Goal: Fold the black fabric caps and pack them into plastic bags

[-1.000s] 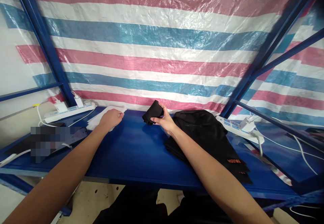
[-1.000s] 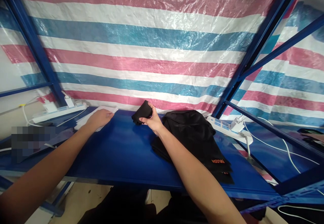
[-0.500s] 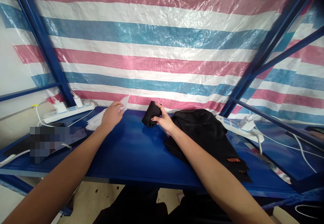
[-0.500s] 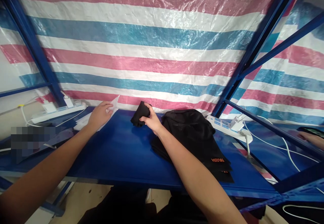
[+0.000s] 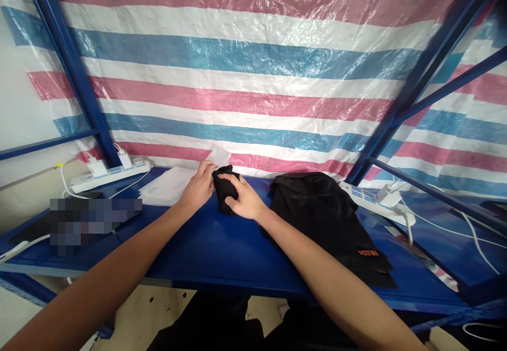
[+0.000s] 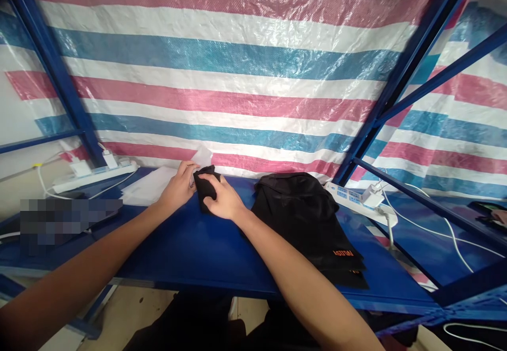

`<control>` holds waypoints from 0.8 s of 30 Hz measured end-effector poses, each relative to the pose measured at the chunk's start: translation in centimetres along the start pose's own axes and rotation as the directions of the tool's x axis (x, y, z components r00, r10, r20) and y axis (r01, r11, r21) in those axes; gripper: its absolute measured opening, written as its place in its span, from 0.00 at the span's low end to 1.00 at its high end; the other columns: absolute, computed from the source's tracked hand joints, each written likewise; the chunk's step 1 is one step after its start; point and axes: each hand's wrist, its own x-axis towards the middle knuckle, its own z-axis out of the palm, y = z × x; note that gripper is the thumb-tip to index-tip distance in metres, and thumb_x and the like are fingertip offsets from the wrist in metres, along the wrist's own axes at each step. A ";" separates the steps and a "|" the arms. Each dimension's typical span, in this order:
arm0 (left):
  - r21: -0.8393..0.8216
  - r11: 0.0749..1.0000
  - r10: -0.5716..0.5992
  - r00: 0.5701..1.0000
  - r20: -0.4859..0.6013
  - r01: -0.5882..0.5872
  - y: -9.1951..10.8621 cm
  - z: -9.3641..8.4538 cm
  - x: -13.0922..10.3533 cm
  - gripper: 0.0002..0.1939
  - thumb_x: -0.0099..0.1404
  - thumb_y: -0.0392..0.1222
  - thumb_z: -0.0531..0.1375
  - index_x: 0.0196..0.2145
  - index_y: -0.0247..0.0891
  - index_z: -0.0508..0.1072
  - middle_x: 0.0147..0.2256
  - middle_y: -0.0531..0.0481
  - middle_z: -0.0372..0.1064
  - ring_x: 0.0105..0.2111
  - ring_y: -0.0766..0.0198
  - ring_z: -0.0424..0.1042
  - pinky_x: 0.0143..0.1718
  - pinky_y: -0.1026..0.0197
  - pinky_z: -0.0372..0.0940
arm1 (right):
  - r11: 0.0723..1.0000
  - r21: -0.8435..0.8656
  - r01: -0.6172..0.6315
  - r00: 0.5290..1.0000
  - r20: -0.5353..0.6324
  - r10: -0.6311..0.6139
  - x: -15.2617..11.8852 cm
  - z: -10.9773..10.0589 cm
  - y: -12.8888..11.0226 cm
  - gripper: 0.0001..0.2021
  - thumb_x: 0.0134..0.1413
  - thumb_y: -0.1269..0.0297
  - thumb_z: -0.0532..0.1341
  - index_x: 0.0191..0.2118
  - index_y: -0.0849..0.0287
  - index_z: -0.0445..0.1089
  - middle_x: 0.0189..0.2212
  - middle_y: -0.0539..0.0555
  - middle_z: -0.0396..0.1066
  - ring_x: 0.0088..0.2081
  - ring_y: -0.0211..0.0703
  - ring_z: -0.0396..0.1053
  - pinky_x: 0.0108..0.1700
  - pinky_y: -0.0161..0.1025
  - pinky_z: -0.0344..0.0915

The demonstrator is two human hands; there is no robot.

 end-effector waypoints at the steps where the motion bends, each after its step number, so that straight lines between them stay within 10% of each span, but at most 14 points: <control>1: -0.007 1.000 0.026 1.000 0.001 -0.026 0.2 0.0 -0.1 0.31 0.70 0.30 0.57 0.69 0.40 0.63 0.67 0.37 0.62 0.50 0.49 0.80 0.44 0.51 0.76 | 0.998 -0.050 -0.029 1.000 -0.001 0.029 0.0 0.0 -0.1 0.38 0.60 0.69 0.62 0.74 0.42 0.61 0.59 0.57 0.70 0.46 0.51 0.75 0.54 0.49 0.75; 12: 0.033 0.949 0.308 0.943 0.126 -0.314 1.2 -0.9 -0.2 0.51 0.64 0.23 0.52 0.82 0.45 0.47 0.79 0.46 0.49 0.73 0.47 0.63 0.65 0.52 0.69 | 0.877 -0.479 0.030 1.000 0.009 -0.029 0.5 -0.3 -0.3 0.28 0.61 0.69 0.63 0.65 0.45 0.72 0.55 0.62 0.71 0.54 0.61 0.73 0.44 0.48 0.76; 24: -0.078 0.965 0.256 0.966 0.045 -0.252 1.3 -0.3 -0.1 0.57 0.62 0.23 0.52 0.83 0.46 0.37 0.82 0.46 0.38 0.72 0.44 0.65 0.50 0.55 0.77 | 0.948 0.318 0.031 0.973 -0.226 0.044 1.3 0.0 2.6 0.30 0.60 0.69 0.65 0.68 0.45 0.75 0.59 0.51 0.80 0.53 0.51 0.80 0.60 0.51 0.75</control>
